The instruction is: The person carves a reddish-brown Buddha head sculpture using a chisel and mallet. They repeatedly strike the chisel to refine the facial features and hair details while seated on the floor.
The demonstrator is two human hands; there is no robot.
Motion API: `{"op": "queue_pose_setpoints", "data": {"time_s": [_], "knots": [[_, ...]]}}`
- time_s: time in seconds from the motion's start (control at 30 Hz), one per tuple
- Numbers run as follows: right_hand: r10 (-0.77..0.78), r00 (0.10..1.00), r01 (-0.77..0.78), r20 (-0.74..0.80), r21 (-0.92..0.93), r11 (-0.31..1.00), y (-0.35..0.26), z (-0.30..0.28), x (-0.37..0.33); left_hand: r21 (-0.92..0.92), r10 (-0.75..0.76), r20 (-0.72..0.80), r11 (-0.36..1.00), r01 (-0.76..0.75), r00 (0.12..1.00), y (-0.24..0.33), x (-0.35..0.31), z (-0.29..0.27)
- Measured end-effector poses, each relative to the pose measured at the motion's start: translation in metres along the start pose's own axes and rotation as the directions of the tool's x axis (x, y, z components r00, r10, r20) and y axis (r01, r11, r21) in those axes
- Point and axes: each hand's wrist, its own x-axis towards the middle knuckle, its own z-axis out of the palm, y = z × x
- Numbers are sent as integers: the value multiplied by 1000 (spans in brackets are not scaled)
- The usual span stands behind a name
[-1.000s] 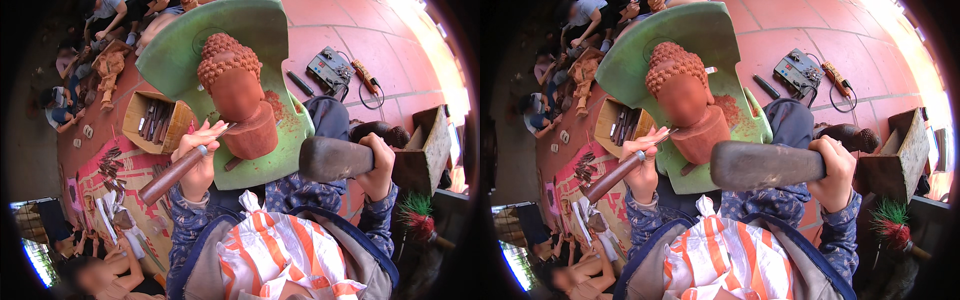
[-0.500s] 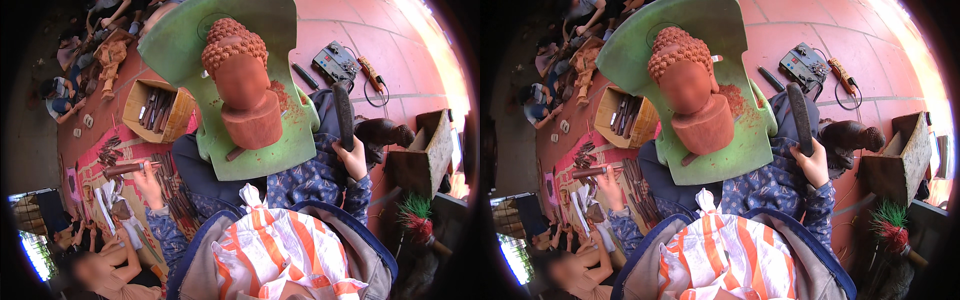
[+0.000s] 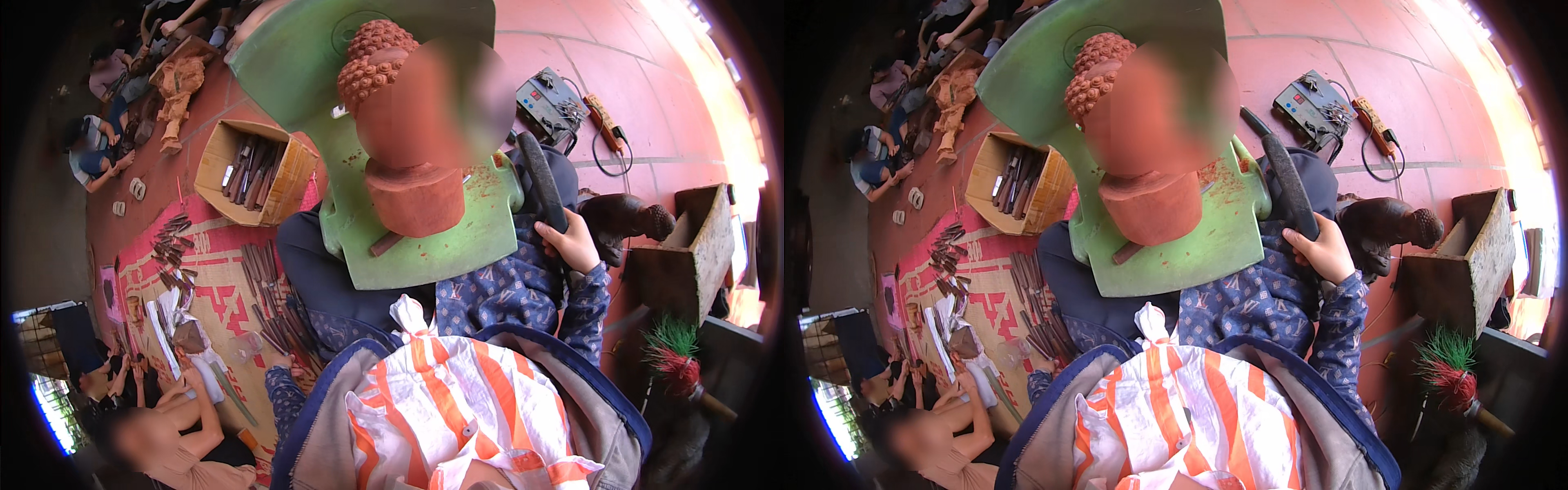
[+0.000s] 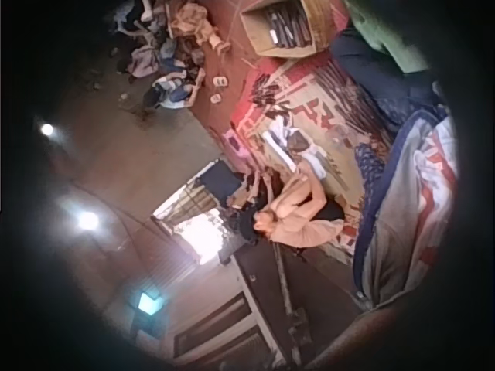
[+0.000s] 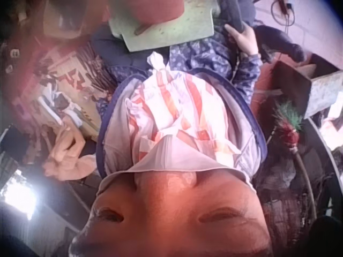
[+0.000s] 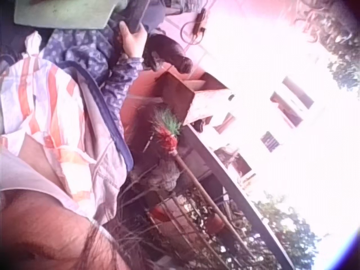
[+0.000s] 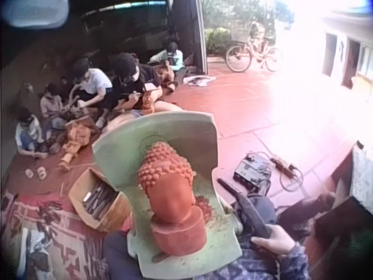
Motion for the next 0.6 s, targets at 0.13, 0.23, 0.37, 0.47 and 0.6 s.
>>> {"op": "queue_pose_setpoints", "data": {"time_s": [0.13,0.23,0.37,0.47,0.6], "knots": [[17,999,-14,30,-85,996,3,-6,8,-23,-76,36,997,77,996,-80,-4,25],[0,1000,3,19,-157,988,11,-11,12,12,-39,-9,999,39,999,-75,-3,35],[15,1000,-18,-20,-175,984,19,-18,16,36,-141,-24,989,142,990,-69,-25,29],[4,999,3,33,-203,979,11,-18,21,212,-59,-43,975,66,997,-111,-13,40],[29,999,-35,-34,-195,980,20,-23,24,343,-54,-82,936,79,995,-93,-26,41]]}}
